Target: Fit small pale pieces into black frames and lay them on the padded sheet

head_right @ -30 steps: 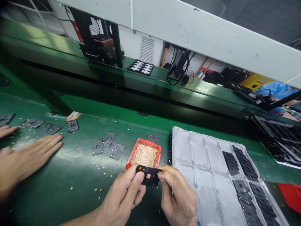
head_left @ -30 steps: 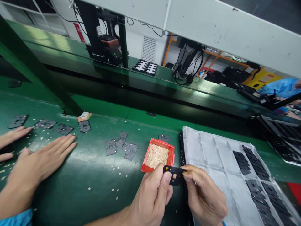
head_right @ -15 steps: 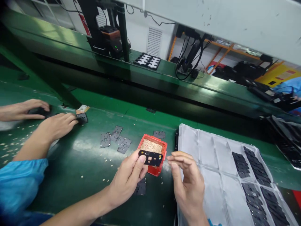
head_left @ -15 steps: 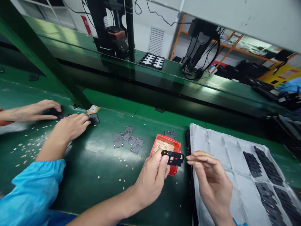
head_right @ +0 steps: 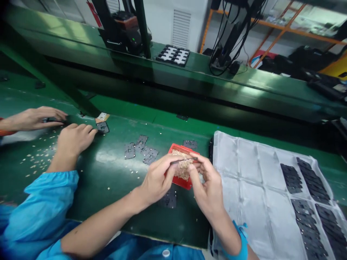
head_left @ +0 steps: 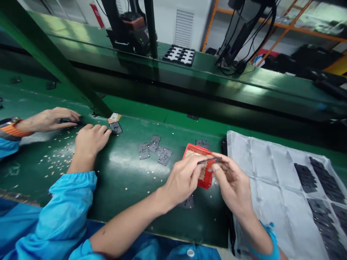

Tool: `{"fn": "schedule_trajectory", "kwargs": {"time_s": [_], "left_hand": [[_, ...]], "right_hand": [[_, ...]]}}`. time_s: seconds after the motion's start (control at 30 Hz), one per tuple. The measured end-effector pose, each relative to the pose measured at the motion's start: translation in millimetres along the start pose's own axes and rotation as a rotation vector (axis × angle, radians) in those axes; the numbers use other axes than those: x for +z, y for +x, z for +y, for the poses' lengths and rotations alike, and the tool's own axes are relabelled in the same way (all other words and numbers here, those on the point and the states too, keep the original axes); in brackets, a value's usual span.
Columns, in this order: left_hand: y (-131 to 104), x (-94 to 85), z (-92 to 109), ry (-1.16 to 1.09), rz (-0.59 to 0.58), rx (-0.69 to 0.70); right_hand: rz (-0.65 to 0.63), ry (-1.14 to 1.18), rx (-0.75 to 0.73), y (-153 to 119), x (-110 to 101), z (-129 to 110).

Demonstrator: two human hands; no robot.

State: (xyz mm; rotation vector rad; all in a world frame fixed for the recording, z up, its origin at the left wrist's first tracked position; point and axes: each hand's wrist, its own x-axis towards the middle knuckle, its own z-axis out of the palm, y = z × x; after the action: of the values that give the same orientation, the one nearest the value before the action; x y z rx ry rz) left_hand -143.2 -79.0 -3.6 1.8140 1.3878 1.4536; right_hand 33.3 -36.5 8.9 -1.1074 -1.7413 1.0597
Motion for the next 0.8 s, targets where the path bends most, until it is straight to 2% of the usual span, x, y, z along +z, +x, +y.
{"fn": "schedule_trajectory", "kwargs": {"time_s": [0.1,0.2,0.27,0.37,0.5,0.6,0.8], "left_hand": [[6.5,-5.8,-15.9,0.246,-0.002,0.158],[10.2,-8.7,-22.0,0.291,-0.001,0.171],[10.9,-8.4,-19.8,0.167,-0.029,0.095],[9.3,-6.1,-12.3,-0.012,-0.075,-0.13],[3.5,-4.2,-2.2,-0.152,-0.122,-0.352],[-1.9,-3.5,6.1,-0.21,-0.148,-0.397],[-10.4,0.4,18.3,-0.209,-0.146,-0.334]], "right_hand": [[0.083,-0.07,-0.111,5.3,3.0,12.7],[0.097,-0.152,-0.224,8.0,3.1,20.3],[0.08,-0.16,-0.176,7.9,1.8,22.1],[0.079,-0.096,-0.047,5.8,0.6,21.9],[0.092,-0.055,-0.013,1.7,0.0,13.4],[0.086,0.002,0.01,-2.5,-1.3,1.3],[0.113,0.118,0.053,-13.8,-0.5,-10.7]]}}
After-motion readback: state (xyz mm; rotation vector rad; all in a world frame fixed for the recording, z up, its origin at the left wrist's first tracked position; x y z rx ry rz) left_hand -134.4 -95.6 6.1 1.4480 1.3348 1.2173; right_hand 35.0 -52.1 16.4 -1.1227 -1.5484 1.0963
